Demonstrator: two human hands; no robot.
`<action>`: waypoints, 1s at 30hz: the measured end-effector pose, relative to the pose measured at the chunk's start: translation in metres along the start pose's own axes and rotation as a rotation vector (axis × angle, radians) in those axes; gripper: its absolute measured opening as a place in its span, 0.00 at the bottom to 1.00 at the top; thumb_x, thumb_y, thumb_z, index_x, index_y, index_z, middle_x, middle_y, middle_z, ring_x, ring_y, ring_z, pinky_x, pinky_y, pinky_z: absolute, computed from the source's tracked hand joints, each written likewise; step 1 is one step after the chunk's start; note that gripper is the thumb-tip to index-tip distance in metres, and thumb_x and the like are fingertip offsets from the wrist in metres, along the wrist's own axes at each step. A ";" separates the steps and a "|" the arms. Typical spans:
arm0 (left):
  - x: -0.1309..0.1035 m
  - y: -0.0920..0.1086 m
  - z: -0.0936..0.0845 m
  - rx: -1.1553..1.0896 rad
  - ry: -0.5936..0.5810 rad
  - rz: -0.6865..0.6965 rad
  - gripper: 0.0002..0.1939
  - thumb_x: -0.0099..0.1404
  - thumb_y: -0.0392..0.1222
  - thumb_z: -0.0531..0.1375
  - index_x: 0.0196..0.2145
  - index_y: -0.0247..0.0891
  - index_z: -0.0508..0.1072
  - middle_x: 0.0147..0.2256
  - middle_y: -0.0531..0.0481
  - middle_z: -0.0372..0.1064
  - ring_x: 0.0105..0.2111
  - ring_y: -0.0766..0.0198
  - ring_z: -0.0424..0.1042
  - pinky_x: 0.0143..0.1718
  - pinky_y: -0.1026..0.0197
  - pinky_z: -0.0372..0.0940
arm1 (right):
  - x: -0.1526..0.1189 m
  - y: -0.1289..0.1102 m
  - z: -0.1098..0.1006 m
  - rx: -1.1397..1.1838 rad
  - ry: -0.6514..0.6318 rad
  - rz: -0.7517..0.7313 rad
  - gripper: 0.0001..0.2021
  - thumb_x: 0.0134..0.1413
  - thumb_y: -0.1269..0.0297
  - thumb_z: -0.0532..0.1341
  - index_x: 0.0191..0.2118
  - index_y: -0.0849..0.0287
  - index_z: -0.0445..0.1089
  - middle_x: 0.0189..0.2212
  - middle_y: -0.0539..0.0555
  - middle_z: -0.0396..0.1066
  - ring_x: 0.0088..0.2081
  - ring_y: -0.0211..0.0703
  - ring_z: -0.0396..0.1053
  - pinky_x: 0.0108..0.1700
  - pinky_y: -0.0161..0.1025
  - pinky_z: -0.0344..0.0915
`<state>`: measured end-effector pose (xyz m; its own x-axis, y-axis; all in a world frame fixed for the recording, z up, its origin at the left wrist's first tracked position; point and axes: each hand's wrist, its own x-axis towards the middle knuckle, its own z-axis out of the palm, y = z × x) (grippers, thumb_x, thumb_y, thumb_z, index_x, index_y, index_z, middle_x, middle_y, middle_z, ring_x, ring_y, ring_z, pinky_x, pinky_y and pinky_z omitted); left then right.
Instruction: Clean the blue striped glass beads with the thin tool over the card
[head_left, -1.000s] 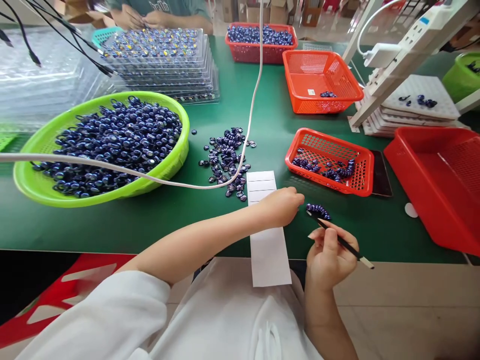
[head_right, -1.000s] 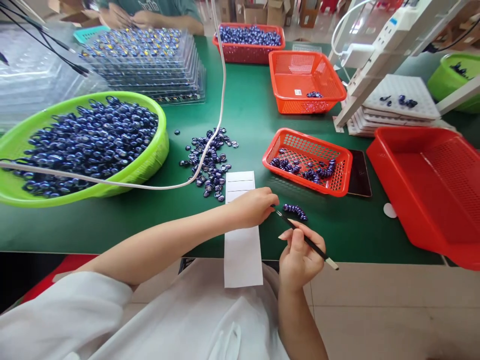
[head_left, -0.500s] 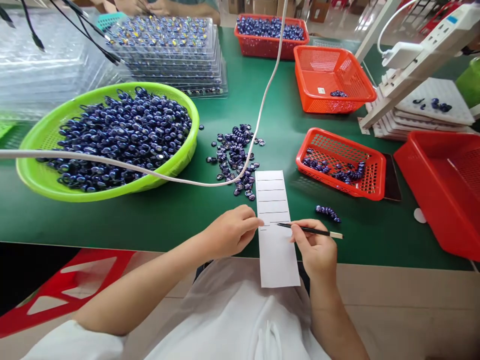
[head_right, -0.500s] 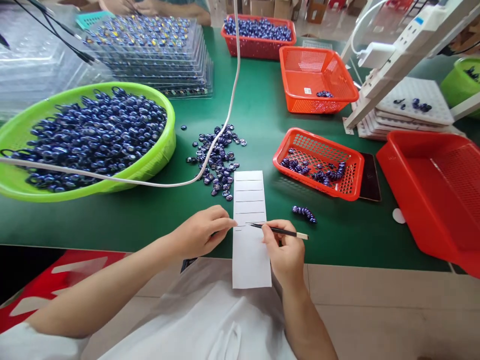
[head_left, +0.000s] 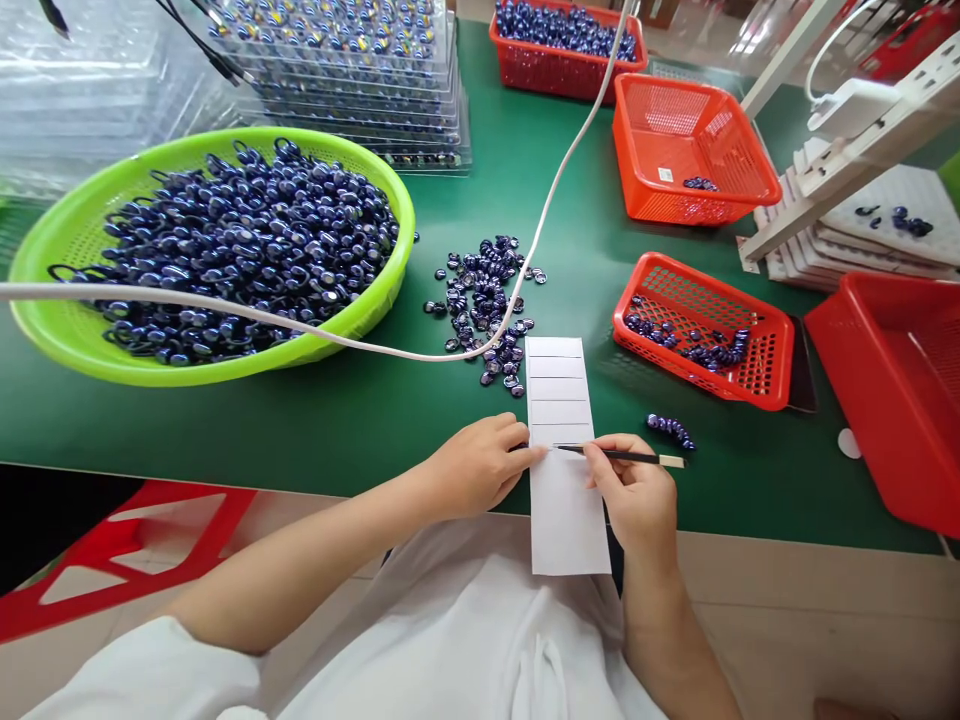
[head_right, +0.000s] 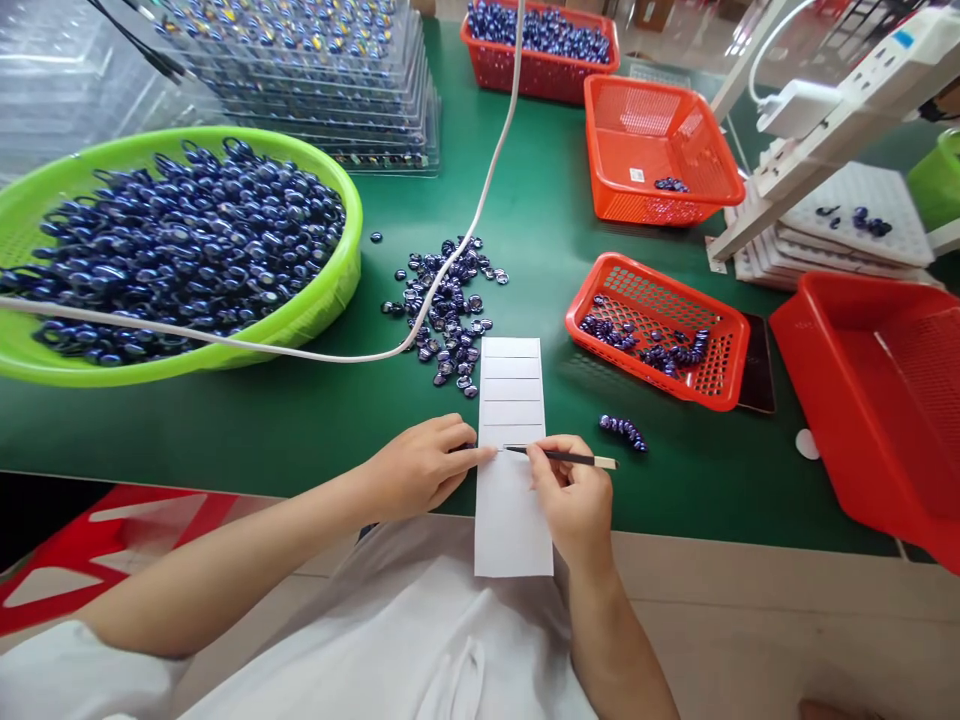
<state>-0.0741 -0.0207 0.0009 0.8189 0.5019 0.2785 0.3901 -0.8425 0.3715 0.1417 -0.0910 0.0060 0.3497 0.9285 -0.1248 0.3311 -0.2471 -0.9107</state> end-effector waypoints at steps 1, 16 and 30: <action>0.000 0.000 0.000 0.007 0.002 -0.001 0.17 0.69 0.31 0.50 0.49 0.34 0.75 0.32 0.44 0.67 0.32 0.59 0.61 0.32 0.58 0.62 | 0.000 0.001 0.000 0.002 0.001 -0.005 0.13 0.55 0.51 0.67 0.36 0.56 0.73 0.22 0.47 0.73 0.23 0.37 0.71 0.26 0.32 0.67; 0.000 0.000 0.001 -0.002 0.014 -0.005 0.16 0.69 0.31 0.51 0.48 0.35 0.75 0.33 0.45 0.67 0.32 0.59 0.62 0.32 0.59 0.62 | -0.002 0.003 0.001 -0.002 0.041 -0.033 0.11 0.55 0.53 0.67 0.36 0.56 0.73 0.21 0.47 0.71 0.22 0.36 0.70 0.25 0.32 0.66; -0.001 0.001 0.002 -0.022 0.015 -0.043 0.16 0.70 0.30 0.50 0.49 0.35 0.73 0.34 0.43 0.70 0.33 0.59 0.65 0.31 0.59 0.64 | -0.002 0.010 -0.001 0.311 0.162 -0.013 0.11 0.52 0.57 0.69 0.34 0.59 0.72 0.22 0.49 0.73 0.18 0.34 0.65 0.20 0.33 0.62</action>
<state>-0.0739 -0.0228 -0.0003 0.7951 0.5407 0.2747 0.4155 -0.8156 0.4027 0.1451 -0.0960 -0.0022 0.4898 0.8690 -0.0707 0.0620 -0.1156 -0.9914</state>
